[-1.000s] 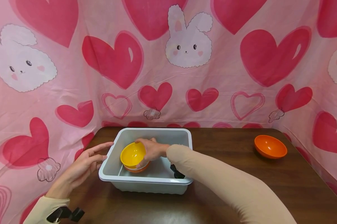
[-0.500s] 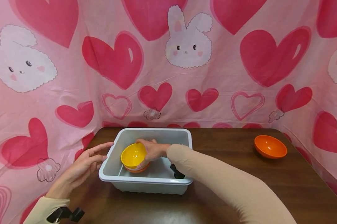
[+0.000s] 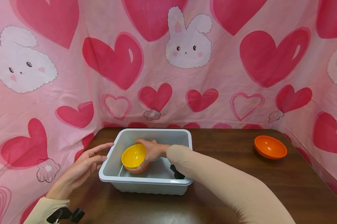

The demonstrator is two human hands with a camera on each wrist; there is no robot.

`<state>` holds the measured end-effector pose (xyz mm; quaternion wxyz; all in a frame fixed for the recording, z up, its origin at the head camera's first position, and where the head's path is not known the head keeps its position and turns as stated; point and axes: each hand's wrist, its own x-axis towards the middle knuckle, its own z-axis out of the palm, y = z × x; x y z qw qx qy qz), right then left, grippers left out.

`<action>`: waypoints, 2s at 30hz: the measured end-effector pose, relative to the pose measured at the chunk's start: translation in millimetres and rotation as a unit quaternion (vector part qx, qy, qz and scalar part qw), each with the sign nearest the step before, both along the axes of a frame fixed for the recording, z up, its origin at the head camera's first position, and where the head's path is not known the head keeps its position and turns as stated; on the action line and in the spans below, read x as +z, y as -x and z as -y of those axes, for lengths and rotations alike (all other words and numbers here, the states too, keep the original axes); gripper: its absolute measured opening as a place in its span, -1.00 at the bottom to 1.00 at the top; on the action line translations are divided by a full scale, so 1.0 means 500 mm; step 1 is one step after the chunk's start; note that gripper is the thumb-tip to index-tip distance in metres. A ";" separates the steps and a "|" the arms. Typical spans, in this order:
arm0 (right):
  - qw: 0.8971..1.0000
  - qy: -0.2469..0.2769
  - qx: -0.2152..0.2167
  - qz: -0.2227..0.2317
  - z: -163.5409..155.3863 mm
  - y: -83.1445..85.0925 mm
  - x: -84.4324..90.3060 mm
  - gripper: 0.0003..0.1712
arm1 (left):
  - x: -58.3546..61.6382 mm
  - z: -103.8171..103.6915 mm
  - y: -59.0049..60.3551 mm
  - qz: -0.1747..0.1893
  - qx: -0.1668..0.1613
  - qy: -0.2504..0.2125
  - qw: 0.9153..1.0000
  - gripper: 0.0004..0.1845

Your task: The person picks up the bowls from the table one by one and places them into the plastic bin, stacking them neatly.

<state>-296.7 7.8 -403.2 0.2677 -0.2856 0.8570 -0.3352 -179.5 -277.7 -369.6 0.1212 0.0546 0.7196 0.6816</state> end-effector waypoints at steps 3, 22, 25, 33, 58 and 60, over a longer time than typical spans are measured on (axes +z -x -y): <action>1.000 -0.008 0.003 -0.003 -0.002 -0.044 0.053 0.19 | -0.001 -0.001 -0.001 -0.002 0.001 -0.001 1.000 -0.32; 1.000 -0.005 0.017 -0.018 -0.006 -0.032 0.070 0.30 | -0.003 0.000 0.000 -0.006 -0.003 0.001 1.000 -0.32; 1.000 0.000 0.017 -0.021 -0.007 -0.042 0.092 0.28 | -0.002 -0.001 0.002 -0.002 0.000 0.001 1.000 -0.32; 0.998 0.027 0.028 -0.057 -0.007 -0.053 0.132 0.17 | -0.001 -0.003 0.002 -0.003 -0.001 0.004 1.000 -0.32; 0.991 0.077 -0.006 -0.112 -0.029 -0.104 0.211 -0.38 | -0.005 -0.001 0.003 -0.011 -0.002 0.007 1.000 -0.32; 0.990 0.076 -0.004 -0.117 -0.032 -0.108 0.213 -0.39 | -0.006 -0.001 0.003 -0.010 -0.002 0.006 1.000 -0.32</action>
